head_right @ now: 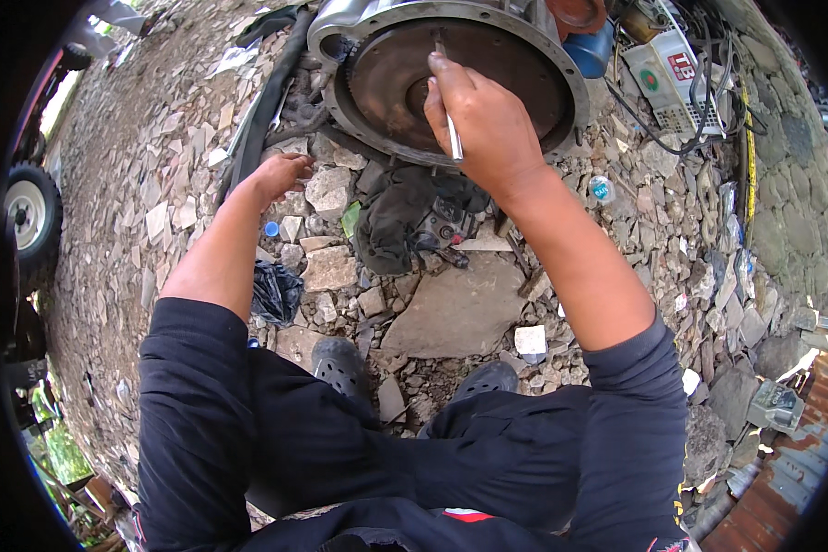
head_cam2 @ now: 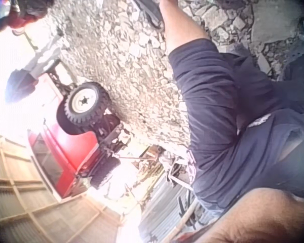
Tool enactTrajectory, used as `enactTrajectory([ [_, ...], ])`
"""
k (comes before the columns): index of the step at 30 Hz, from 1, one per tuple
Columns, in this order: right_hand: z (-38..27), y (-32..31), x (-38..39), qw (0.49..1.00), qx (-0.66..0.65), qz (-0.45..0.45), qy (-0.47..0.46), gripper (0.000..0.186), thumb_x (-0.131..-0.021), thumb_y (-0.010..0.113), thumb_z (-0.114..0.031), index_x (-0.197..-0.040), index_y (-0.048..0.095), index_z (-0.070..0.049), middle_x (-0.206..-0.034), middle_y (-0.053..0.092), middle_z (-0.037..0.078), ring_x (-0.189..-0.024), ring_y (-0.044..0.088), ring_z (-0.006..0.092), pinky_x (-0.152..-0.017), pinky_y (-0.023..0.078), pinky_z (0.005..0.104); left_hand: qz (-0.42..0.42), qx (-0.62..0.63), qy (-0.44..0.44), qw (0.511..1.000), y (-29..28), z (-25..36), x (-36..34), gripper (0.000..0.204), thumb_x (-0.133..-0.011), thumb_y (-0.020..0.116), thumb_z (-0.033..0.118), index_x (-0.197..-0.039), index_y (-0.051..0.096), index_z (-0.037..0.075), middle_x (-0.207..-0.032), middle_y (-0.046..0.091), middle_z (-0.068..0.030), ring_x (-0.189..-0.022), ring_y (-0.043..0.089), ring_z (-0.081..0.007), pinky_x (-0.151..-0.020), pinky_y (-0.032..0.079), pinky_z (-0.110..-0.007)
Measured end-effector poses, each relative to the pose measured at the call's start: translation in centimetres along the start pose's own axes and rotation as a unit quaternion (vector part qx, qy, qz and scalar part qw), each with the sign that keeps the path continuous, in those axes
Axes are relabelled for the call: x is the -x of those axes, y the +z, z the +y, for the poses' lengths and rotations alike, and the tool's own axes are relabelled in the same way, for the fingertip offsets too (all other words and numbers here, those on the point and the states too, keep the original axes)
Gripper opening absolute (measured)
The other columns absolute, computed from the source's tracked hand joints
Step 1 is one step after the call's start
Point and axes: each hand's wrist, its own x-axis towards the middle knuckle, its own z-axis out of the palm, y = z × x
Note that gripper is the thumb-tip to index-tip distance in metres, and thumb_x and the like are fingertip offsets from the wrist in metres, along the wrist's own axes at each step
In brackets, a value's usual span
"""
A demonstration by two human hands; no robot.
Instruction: The person uses a pen and a cloth to mark and clean components on an engine flywheel assembly located on the ground.
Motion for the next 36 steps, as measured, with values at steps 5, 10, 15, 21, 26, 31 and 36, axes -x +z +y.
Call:
enactTrajectory([
  [5,0.9,0.1,1.1,1.000,0.016,-0.005,0.005,0.023,-0.091,0.055,-0.009,-0.109,0.060,0.005,-0.093,0.067,0.022,-0.083,0.066,0.0360,-0.074,0.054,0.0408,0.016,0.006,0.001,1.000,-0.1,-0.2,-0.2,0.043,-0.097,0.041,0.036,-0.132,0.054,0.015,-0.121,0.064,-0.0039,-0.093,0.064,-0.0184,-0.058,0.045,-0.032],
  [10,1.0,-0.3,0.6,0.999,-0.025,0.004,0.038,0.024,-0.089,0.058,-0.009,-0.110,0.060,0.001,-0.092,0.067,0.020,-0.081,0.066,0.0357,-0.071,0.053,0.0403,0.039,0.023,0.000,0.999,0.1,-0.5,-0.3,0.040,-0.096,0.044,0.035,-0.123,0.060,0.011,-0.107,0.068,-0.0053,-0.083,0.066,-0.0177,-0.055,0.047,-0.033],
  [15,-0.9,-0.6,1.7,0.994,-0.094,-0.035,0.032,0.023,-0.087,0.058,-0.008,-0.109,0.060,-0.001,-0.090,0.067,0.018,-0.081,0.066,0.0346,-0.072,0.054,0.0393,0.042,0.034,0.005,0.999,-0.1,-0.4,0.2,0.036,-0.096,0.045,0.033,-0.114,0.062,0.008,-0.106,0.068,-0.0056,-0.082,0.066,-0.0181,-0.056,0.048,-0.032],
  [21,-0.3,-2.0,0.7,0.996,-0.069,0.008,0.063,0.022,-0.087,0.059,-0.009,-0.107,0.061,-0.001,-0.092,0.068,0.017,-0.082,0.066,0.0348,-0.073,0.053,0.0383,0.001,-0.006,0.000,1.000,-0.3,-0.3,-0.2,0.047,-0.098,0.041,0.037,-0.138,0.050,0.015,-0.127,0.062,-0.0061,-0.102,0.063,-0.0213,-0.058,0.046,-0.032],
  [26,-0.4,-1.5,0.8,0.993,-0.080,-0.069,0.062,0.022,-0.088,0.059,-0.012,-0.105,0.063,0.000,-0.093,0.067,0.020,-0.085,0.065,0.0362,-0.075,0.053,0.0393,-0.007,-0.016,-0.003,1.000,-0.4,-0.3,-0.5,0.047,-0.098,0.040,0.038,-0.138,0.049,0.015,-0.127,0.062,-0.0062,-0.103,0.063,-0.0215,-0.062,0.046,-0.036],
  [31,-0.5,-1.5,-0.1,0.996,-0.054,-0.016,0.074,0.021,-0.088,0.059,-0.012,-0.104,0.064,0.000,-0.092,0.067,0.019,-0.084,0.065,0.0364,-0.073,0.053,0.0383,-0.003,-0.022,0.010,1.000,-0.6,-1.0,-0.8,0.046,-0.098,0.041,0.038,-0.137,0.050,0.016,-0.126,0.062,-0.0054,-0.103,0.063,-0.0212,-0.060,0.045,-0.035],
  [36,-0.2,-1.5,-0.3,0.996,-0.062,-0.010,0.059,0.021,-0.088,0.059,-0.012,-0.106,0.064,-0.001,-0.091,0.067,0.018,-0.084,0.065,0.0357,-0.073,0.053,0.0376,-0.005,-0.002,0.002,1.000,-0.6,-1.0,-0.8,0.045,-0.098,0.041,0.037,-0.136,0.052,0.016,-0.127,0.062,-0.0054,-0.104,0.062,-0.0217,-0.060,0.045,-0.034],
])
